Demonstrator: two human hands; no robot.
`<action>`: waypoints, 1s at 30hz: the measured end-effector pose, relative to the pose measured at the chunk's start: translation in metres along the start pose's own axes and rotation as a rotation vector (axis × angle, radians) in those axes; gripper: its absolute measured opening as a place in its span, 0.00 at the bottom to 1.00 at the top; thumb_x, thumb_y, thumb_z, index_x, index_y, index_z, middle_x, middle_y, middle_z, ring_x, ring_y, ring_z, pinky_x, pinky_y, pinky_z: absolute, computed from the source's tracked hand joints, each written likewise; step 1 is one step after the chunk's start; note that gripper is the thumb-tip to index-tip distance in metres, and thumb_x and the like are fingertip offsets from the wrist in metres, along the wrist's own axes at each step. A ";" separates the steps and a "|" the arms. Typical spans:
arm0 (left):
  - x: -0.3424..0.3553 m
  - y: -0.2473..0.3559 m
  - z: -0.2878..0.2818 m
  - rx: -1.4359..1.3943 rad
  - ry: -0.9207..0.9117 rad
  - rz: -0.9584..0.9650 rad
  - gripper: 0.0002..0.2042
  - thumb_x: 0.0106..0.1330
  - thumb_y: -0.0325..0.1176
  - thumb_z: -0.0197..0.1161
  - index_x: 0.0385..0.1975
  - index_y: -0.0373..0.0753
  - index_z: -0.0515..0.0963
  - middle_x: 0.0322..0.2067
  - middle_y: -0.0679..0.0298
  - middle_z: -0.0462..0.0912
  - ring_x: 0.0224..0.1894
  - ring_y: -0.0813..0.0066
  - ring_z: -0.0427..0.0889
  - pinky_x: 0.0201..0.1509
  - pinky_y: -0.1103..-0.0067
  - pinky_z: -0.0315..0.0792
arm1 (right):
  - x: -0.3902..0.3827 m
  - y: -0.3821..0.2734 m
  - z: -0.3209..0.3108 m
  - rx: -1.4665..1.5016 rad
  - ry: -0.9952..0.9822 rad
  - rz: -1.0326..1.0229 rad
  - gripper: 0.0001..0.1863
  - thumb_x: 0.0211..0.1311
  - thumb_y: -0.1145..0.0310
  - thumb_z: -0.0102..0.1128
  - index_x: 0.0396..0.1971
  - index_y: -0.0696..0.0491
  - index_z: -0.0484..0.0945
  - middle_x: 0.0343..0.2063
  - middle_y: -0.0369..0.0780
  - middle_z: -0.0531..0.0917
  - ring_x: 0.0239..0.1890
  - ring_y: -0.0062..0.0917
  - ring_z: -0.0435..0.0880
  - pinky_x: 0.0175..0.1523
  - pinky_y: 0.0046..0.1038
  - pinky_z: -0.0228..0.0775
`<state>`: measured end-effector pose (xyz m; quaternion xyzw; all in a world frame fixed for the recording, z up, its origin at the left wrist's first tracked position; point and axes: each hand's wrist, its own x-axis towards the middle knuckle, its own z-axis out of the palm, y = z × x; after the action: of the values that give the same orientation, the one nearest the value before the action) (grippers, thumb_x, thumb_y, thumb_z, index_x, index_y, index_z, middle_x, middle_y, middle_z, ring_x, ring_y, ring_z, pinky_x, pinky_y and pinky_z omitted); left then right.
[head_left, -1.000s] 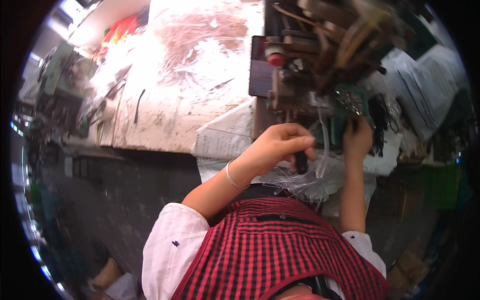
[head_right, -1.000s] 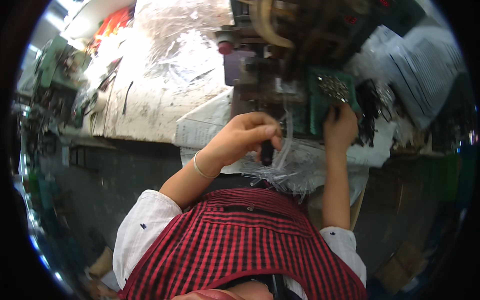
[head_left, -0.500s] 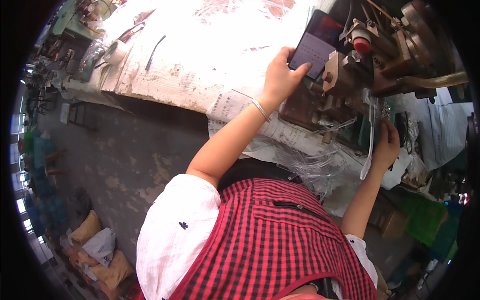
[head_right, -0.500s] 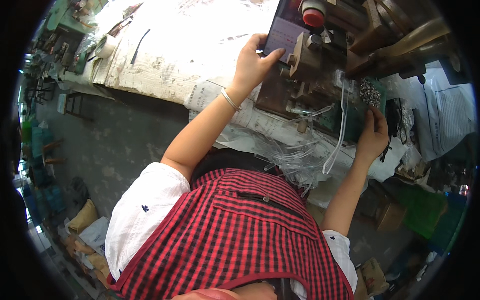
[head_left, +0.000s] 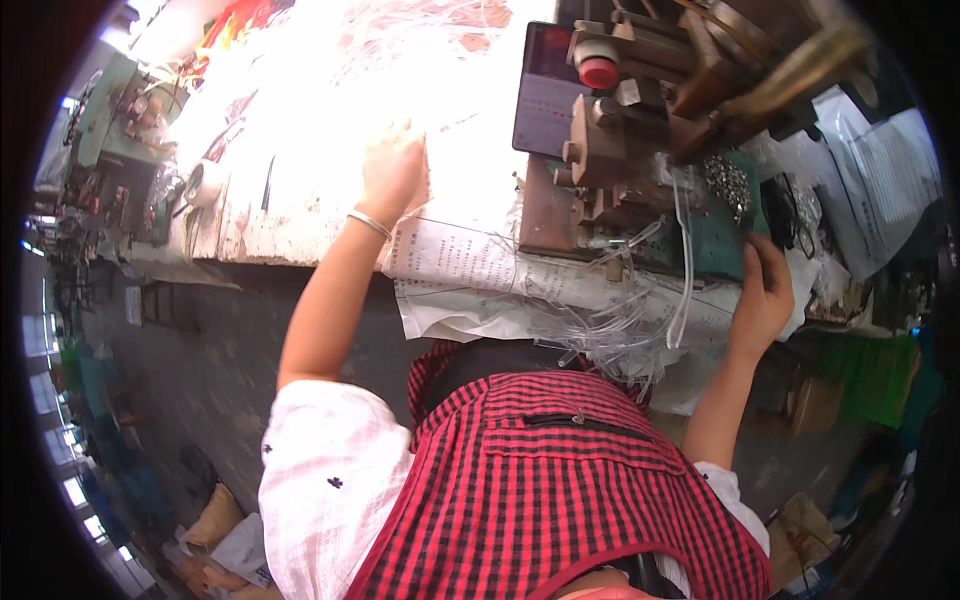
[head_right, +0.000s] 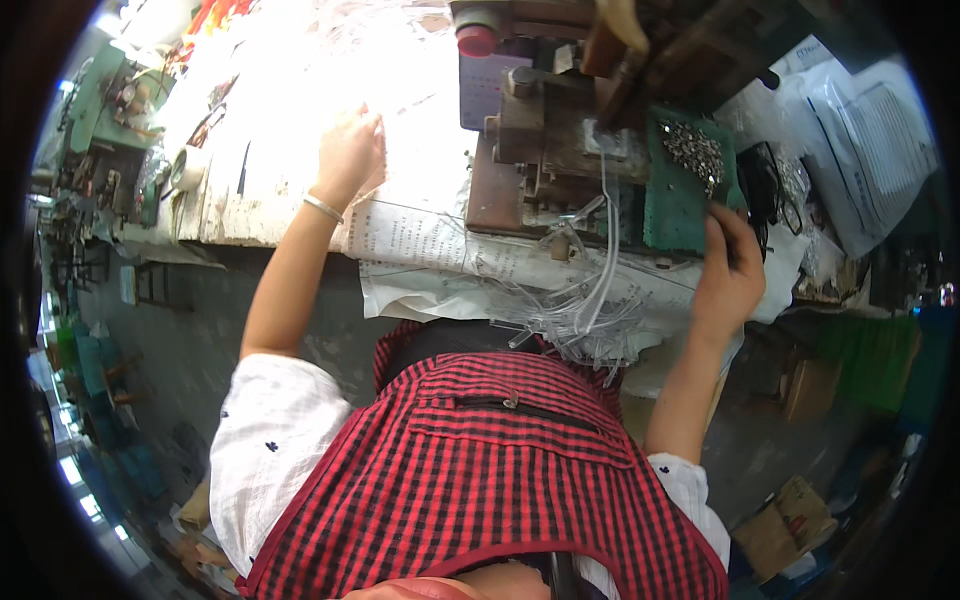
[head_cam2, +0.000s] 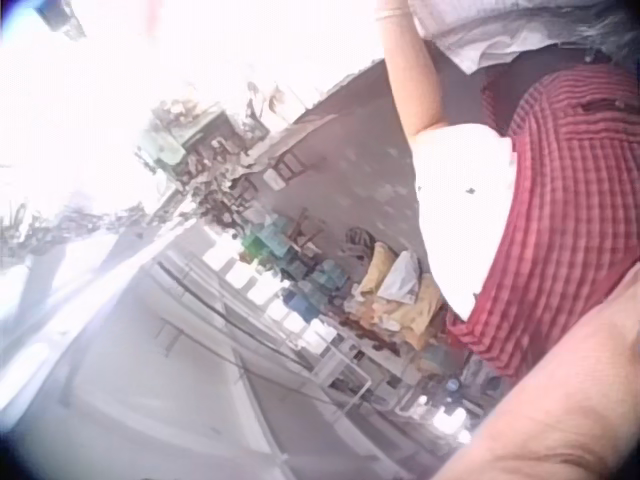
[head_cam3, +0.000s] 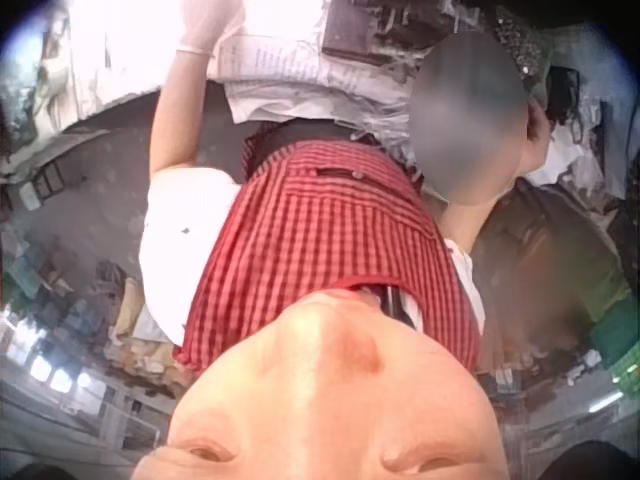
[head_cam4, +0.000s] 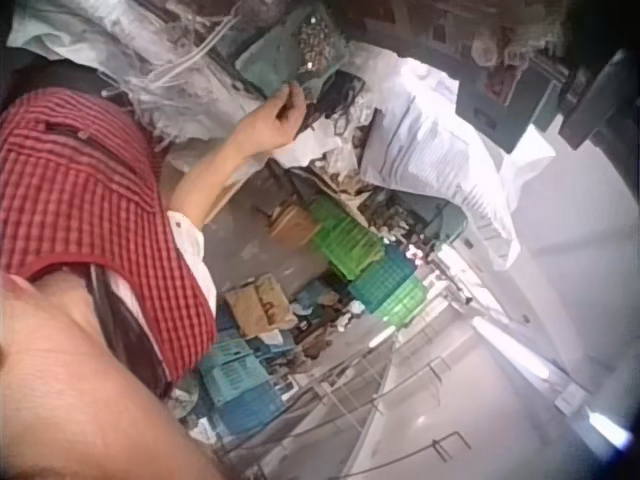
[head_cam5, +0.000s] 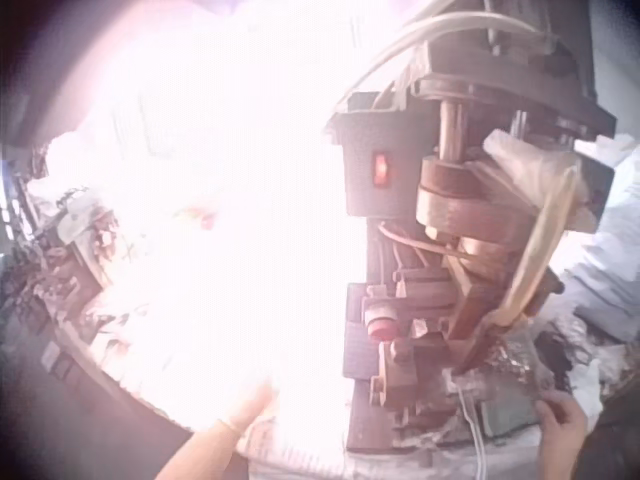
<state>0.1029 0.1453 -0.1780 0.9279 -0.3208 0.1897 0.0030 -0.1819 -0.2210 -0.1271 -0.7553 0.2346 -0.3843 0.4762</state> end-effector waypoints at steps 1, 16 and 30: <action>0.003 -0.006 0.007 -0.010 -0.060 0.046 0.08 0.62 0.27 0.61 0.38 0.33 0.84 0.39 0.54 0.82 0.45 0.60 0.82 0.47 0.70 0.78 | 0.004 -0.017 0.015 0.051 -0.027 -0.018 0.10 0.64 0.79 0.63 0.44 0.59 0.85 0.40 0.37 0.87 0.42 0.18 0.83 0.51 0.21 0.72; 0.014 0.047 -0.053 -1.027 0.411 -0.454 0.07 0.74 0.32 0.60 0.43 0.38 0.82 0.33 0.69 0.83 0.27 0.86 0.77 0.25 0.85 0.70 | 0.018 -0.076 0.104 0.663 -0.165 0.028 0.24 0.59 0.82 0.66 0.56 0.59 0.72 0.40 0.38 0.84 0.46 0.19 0.81 0.54 0.20 0.71; 0.029 0.191 -0.141 -0.704 0.604 0.640 0.11 0.51 0.25 0.74 0.35 0.38 0.84 0.37 0.58 0.86 0.25 0.73 0.83 0.26 0.81 0.77 | 0.041 0.022 0.047 -0.372 -0.275 -0.239 0.15 0.61 0.78 0.56 0.46 0.52 0.84 0.43 0.45 0.86 0.48 0.42 0.85 0.54 0.35 0.75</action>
<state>-0.0390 -0.0054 -0.0592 0.6316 -0.6152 0.3200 0.3467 -0.1195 -0.2349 -0.1441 -0.8975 0.1435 -0.2816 0.3076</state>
